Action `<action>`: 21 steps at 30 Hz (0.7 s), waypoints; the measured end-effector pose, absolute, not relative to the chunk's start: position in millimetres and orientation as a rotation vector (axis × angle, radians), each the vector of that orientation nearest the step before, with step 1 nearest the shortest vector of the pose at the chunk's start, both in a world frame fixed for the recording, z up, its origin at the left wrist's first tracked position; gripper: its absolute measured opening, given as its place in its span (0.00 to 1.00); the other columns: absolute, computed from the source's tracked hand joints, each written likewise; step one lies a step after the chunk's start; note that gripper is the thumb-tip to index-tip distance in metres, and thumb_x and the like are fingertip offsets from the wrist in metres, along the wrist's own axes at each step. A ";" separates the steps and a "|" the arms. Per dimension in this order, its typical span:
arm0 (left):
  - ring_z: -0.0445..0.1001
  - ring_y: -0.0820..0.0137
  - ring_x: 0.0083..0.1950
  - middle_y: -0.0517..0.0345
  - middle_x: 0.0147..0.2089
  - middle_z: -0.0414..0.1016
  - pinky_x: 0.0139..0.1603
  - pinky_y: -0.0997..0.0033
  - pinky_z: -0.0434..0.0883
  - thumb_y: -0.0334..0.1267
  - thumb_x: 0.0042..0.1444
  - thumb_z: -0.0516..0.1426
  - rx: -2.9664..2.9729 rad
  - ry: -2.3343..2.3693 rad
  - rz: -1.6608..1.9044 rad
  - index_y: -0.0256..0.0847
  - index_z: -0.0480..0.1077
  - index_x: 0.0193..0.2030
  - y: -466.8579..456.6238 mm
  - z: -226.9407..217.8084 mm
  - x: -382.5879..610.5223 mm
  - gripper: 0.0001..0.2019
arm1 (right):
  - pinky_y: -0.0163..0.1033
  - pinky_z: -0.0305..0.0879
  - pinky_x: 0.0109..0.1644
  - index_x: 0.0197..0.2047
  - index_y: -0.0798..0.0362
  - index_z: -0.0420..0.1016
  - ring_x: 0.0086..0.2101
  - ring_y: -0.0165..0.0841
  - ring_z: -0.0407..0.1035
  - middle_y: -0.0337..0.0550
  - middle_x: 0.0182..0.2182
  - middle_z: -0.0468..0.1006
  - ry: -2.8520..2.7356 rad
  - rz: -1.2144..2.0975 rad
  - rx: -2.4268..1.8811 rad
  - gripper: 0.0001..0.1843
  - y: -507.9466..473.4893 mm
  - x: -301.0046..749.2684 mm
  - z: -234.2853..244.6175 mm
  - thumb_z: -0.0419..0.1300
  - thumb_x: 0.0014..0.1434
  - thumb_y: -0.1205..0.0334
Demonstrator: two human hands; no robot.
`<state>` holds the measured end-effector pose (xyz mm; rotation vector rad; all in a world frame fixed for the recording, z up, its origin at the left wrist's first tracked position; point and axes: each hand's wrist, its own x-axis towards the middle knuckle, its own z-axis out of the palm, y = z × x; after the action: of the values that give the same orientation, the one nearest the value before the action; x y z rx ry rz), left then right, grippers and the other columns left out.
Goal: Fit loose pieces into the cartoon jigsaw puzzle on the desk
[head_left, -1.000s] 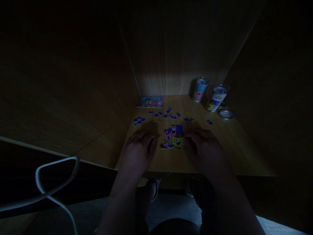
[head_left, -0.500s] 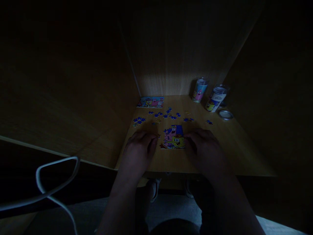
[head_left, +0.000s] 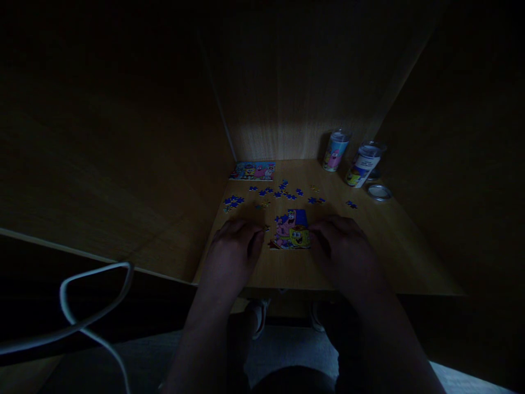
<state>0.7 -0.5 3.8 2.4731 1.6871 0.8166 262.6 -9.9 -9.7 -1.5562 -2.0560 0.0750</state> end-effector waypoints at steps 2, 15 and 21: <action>0.80 0.57 0.49 0.51 0.46 0.82 0.54 0.52 0.79 0.36 0.73 0.59 2.476 1.693 0.815 0.45 0.79 0.46 -0.6 4.2 0.9 0.06 | 0.55 0.72 0.57 0.49 0.49 0.83 0.50 0.48 0.74 0.52 0.47 0.83 -2.054 0.077 -1.549 0.11 -9.6 262.8 -9.8 0.58 0.73 0.61; 0.79 0.57 0.51 0.51 0.48 0.82 0.55 0.51 0.78 0.36 0.74 0.59 2.475 1.677 0.806 0.44 0.79 0.48 0.4 0.8 -0.6 0.06 | 0.54 0.72 0.56 0.48 0.50 0.83 0.49 0.48 0.73 0.52 0.47 0.83 -2.070 0.053 -1.568 0.10 -9.9 261.7 -8.7 0.59 0.73 0.61; 0.80 0.56 0.51 0.51 0.47 0.82 0.55 0.51 0.78 0.36 0.74 0.59 2.459 1.698 0.798 0.44 0.79 0.47 0.0 3.3 0.7 0.06 | 0.56 0.73 0.57 0.49 0.48 0.83 0.50 0.49 0.74 0.52 0.48 0.83 -2.067 0.065 -1.561 0.10 -9.5 262.6 -9.5 0.58 0.73 0.60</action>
<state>0.7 0.0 3.3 2.4594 1.6980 0.7979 262.6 -9.5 -9.5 -1.5614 -2.0673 0.0649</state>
